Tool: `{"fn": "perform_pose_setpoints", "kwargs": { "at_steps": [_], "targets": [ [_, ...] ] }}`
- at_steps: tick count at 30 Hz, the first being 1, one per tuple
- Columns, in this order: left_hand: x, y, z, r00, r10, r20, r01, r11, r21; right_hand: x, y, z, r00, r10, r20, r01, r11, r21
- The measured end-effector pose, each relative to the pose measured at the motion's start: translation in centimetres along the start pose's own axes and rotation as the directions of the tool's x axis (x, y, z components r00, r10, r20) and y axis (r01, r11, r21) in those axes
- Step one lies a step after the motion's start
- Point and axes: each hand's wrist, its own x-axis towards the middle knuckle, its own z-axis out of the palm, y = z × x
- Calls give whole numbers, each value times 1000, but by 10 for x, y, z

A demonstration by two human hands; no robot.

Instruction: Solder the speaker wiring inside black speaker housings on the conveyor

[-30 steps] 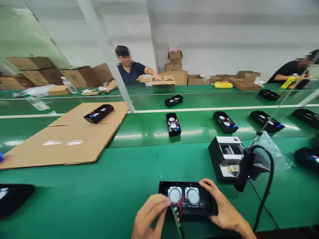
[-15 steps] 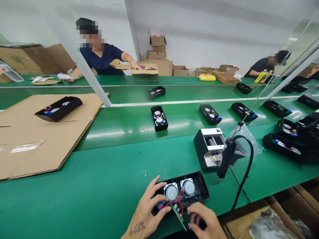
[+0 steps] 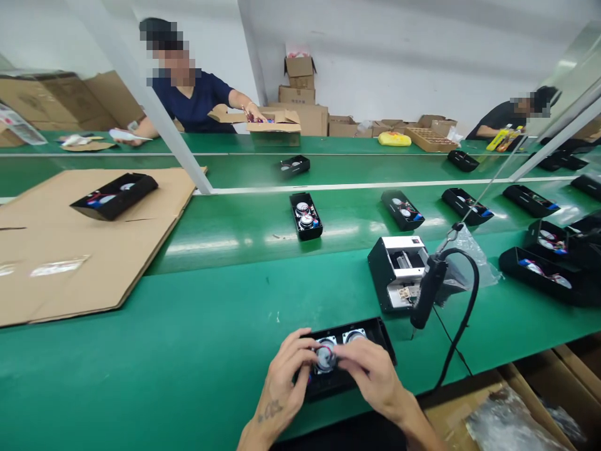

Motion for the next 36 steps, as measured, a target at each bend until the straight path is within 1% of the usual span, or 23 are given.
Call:
{"fn": "perform_pose_setpoints", "kwargs": {
  "at_steps": [1, 2, 3, 4, 6, 8, 10, 13, 15, 18, 20, 22, 25, 27, 29, 31, 33, 36],
  "targets": [
    [0, 2, -2, 1000, 15, 19, -16, 1000, 24, 1, 0, -6, 989, -72, 132, 77, 996, -34],
    [-1, 4, -4, 999, 21, 41, -24, 998, 56, 1, 0, -12, 963, -104, 250, 128, 989, -80],
    [-3, 6, -7, 998, 24, 64, -30, 995, 92, 1, 0, -17, 936, -97, 339, 152, 978, -141],
    [-4, 9, -9, 995, 34, 91, -45, 991, 125, 0, -2, -20, 917, -64, 395, 158, 964, -212],
    [-9, 11, -10, 983, 67, 173, -99, 979, 181, -2, -5, -22, 897, -1, 442, 167, 927, -336],
    [-12, 9, -6, 962, 89, 257, -151, 961, 233, -3, -8, -16, 886, 18, 464, 191, 897, -399],
    [-15, 5, 3, 946, 98, 308, -190, 940, 284, -2, -11, -8, 875, 35, 483, 205, 876, -436],
    [-19, -2, 16, 946, 121, 302, -226, 912, 343, 2, -13, -1, 846, 98, 525, 196, 857, -476],
    [-20, -3, 21, 948, 131, 289, -233, 905, 356, 5, -16, -3, 809, 162, 565, 169, 857, -488],
    [-21, -1, 22, 945, 126, 302, -230, 913, 336, 8, -21, -8, 743, 247, 622, 119, 866, -486],
    [-19, 1, 20, 946, 116, 303, -216, 922, 322, 7, -23, -11, 721, 278, 634, 85, 873, -480],
    [-16, 3, 18, 944, 110, 312, -212, 925, 316, 4, -23, -11, 727, 288, 624, 46, 885, -463],
    [-12, 5, 17, 936, 105, 336, -217, 924, 314, -4, -20, -7, 759, 273, 591, 11, 902, -431],
    [-12, 7, 16, 935, 108, 338, -222, 922, 318, -9, -17, -5, 775, 249, 581, 22, 908, -418],
    [-13, 8, 17, 932, 104, 346, -227, 914, 337, -13, -16, -3, 779, 231, 582, 48, 905, -423],
    [-16, 9, 18, 932, 107, 348, -238, 902, 361, -15, -17, -1, 772, 238, 590, 71, 890, -451],
    [-17, 7, 20, 934, 122, 335, -252, 890, 379, -14, -18, 0, 754, 264, 602, 81, 871, -484],
    [-11, 2, 22, 931, 137, 338, -258, 903, 344, -6, -20, -1, 733, 299, 611, 67, 863, -501]
  ]
}}
